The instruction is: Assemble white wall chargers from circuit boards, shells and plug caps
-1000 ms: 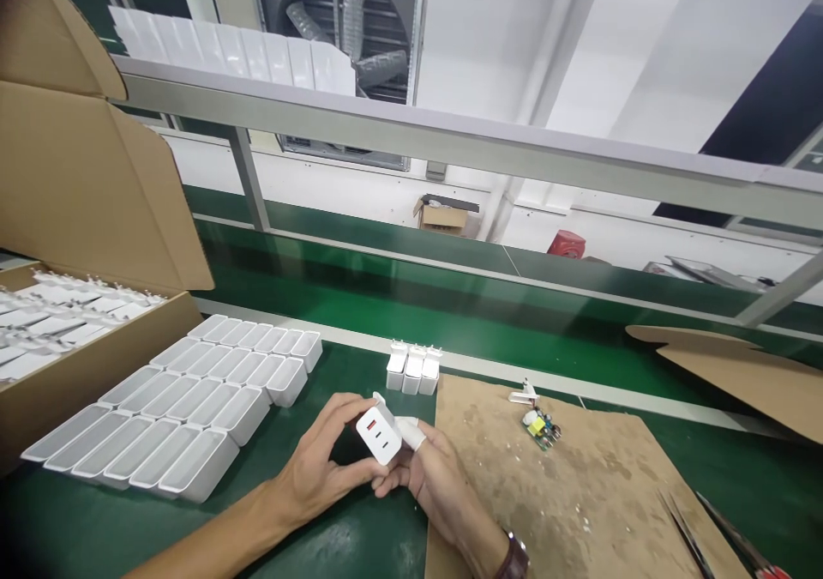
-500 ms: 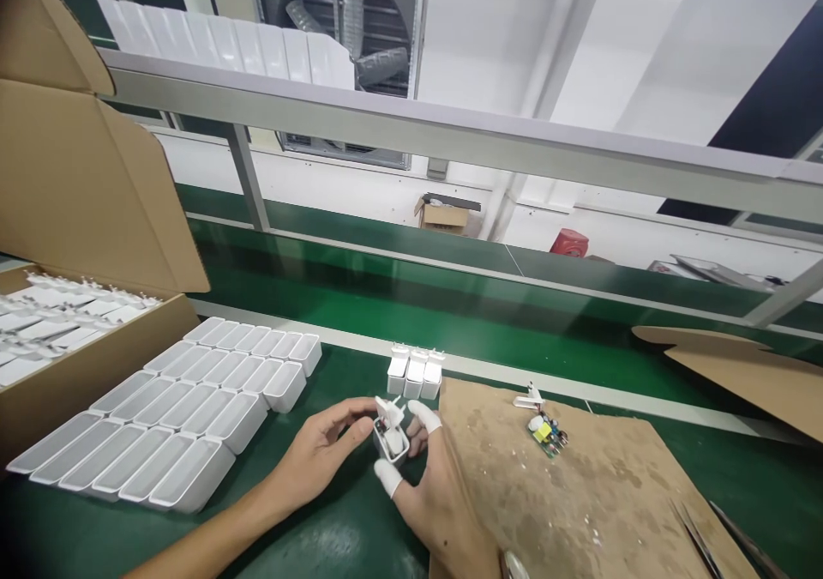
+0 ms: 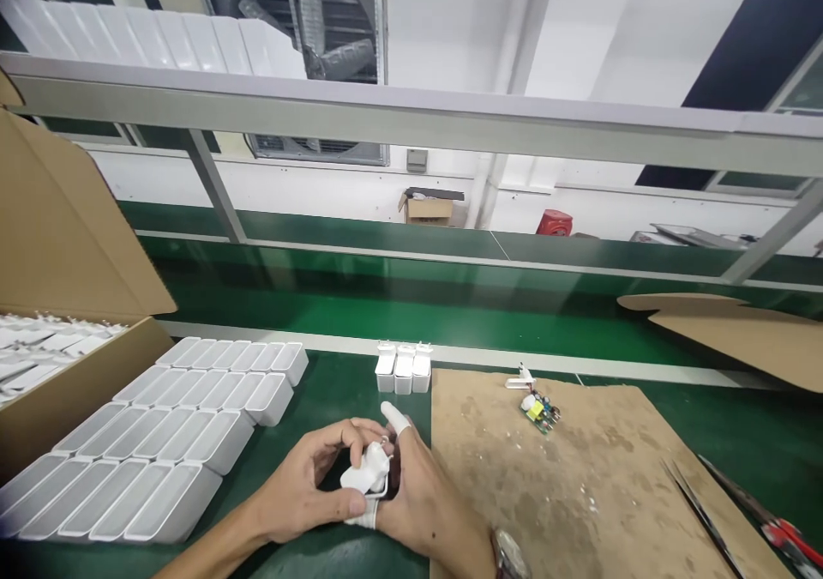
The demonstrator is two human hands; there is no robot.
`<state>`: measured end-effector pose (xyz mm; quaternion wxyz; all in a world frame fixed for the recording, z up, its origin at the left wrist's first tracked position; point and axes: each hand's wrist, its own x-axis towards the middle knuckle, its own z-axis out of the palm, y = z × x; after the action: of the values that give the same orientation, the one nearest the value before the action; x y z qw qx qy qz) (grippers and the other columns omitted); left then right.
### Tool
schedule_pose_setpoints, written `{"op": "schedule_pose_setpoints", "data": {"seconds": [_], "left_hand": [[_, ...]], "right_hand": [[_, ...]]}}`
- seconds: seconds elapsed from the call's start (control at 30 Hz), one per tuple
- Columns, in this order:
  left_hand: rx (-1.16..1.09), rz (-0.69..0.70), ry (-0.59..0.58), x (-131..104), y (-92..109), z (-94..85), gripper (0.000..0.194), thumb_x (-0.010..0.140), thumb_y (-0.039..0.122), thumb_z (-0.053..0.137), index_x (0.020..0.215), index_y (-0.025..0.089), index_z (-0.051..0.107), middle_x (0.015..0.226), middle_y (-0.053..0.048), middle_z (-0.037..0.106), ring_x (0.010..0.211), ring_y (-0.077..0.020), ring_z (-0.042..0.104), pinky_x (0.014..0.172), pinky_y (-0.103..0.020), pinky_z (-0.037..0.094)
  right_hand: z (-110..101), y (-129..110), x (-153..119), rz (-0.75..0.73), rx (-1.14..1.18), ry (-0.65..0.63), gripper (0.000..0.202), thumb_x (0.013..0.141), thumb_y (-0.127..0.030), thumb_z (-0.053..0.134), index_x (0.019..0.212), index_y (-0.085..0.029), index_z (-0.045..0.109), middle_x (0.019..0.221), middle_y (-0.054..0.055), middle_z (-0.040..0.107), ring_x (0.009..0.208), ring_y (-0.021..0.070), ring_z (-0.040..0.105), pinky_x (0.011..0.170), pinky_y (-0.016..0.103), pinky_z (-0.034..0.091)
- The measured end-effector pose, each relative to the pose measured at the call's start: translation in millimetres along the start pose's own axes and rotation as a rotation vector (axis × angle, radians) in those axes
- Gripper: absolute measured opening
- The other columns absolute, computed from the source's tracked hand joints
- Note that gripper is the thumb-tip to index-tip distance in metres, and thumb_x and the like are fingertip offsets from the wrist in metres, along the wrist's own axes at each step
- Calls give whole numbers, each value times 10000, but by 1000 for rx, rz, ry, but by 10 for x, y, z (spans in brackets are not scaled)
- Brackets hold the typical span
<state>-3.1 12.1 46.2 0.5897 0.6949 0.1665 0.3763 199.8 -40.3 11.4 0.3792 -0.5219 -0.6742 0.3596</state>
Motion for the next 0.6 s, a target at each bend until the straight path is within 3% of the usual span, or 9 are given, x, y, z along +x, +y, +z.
{"op": "schedule_pose_setpoints", "data": {"seconds": [0.1,0.23,0.47,0.6], "left_hand": [[61,18,107,2,-47,20,365,765,368,926,931,210,641,1128,-92,705,1075,-262,675,941,-369,521],[473,186,228,-20,-102,54,343,753,335,946,895,214,658,1117,-78,677,996,-240,680,884,-347,540],[819,403,94,-38,-31,103,289,838,311,884,1016,232,670,1148,-98,675,1040,-262,687,885,-359,584],[858,368,49,-13,92,99,156,904,209,790,959,216,644,1122,-85,654,1014,-233,679,863,-333,570]], "right_hand": [[-24,-59,11,75,14,-55,1158,692,-423,914,1620,-272,238,1495,155,523,1331,379,559,1101,600,485],[-37,-140,30,113,-34,-64,1189,667,-419,917,1622,-223,236,1443,181,543,1271,404,580,1067,615,491],[-25,-70,26,-49,-52,-44,1010,738,-252,789,1592,-240,249,1381,146,557,1199,340,619,1029,567,526],[-3,-78,15,-19,-58,-31,1002,731,-268,789,1585,-254,266,1347,129,576,1142,339,643,989,559,542]]}}
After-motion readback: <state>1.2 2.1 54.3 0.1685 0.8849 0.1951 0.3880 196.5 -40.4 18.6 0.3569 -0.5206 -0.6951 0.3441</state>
